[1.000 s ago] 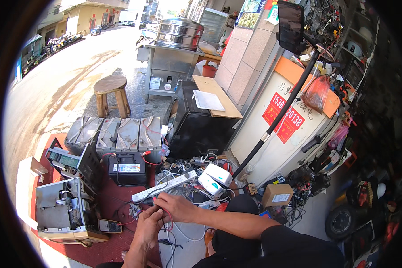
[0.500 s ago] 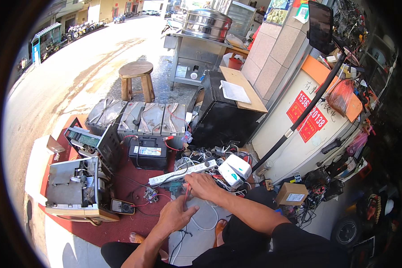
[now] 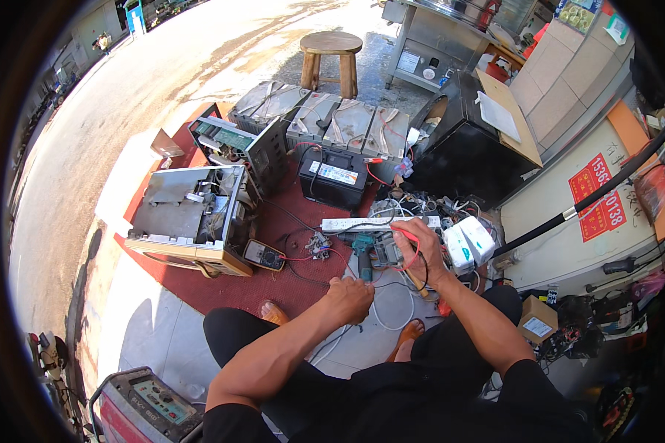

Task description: The person disassembles a microwave oven, removes the door, and then tests a small electronic component using a multimeter. They connect the multimeter probes to the component and observe the readings.

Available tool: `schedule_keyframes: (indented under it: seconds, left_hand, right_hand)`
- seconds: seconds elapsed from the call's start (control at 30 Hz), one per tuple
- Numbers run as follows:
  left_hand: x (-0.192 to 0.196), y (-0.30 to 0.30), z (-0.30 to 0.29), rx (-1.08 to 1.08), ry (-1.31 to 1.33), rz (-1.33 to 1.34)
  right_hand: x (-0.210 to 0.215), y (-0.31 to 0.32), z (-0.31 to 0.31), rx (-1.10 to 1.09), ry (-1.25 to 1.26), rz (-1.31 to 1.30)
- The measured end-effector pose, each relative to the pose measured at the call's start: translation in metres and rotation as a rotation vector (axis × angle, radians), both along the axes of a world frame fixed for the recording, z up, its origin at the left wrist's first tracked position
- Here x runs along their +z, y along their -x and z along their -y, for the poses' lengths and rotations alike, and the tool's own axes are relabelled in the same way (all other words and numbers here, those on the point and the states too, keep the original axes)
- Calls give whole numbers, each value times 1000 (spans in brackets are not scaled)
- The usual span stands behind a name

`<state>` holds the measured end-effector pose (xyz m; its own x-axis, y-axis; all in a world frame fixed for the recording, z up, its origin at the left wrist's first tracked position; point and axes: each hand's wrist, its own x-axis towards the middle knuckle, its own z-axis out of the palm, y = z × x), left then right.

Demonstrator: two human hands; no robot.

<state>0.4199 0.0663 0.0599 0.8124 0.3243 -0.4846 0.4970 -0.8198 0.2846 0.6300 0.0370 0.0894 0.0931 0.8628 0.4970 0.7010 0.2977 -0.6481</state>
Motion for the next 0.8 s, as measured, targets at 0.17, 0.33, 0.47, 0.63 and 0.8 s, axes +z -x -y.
schedule_keyframes:
  seconds: [0.17,0.33,0.47,0.63,0.8]
  left_hand:
    - [-6,-8,8,-77,229,-132]
    - [-11,-11,20,-102,238,-182]
    - [-9,-10,17,-188,70,-120]
    - [-10,-5,11,-263,92,-119]
    - [-26,-9,19,-172,-149,35]
  right_hand:
    - [-1,36,5,40,35,-162]
    - [-26,90,-16,193,244,-310]
    - [-21,100,-7,216,-2,-145]
    - [24,110,13,211,-13,-179]
    - [58,101,11,280,-55,-155]
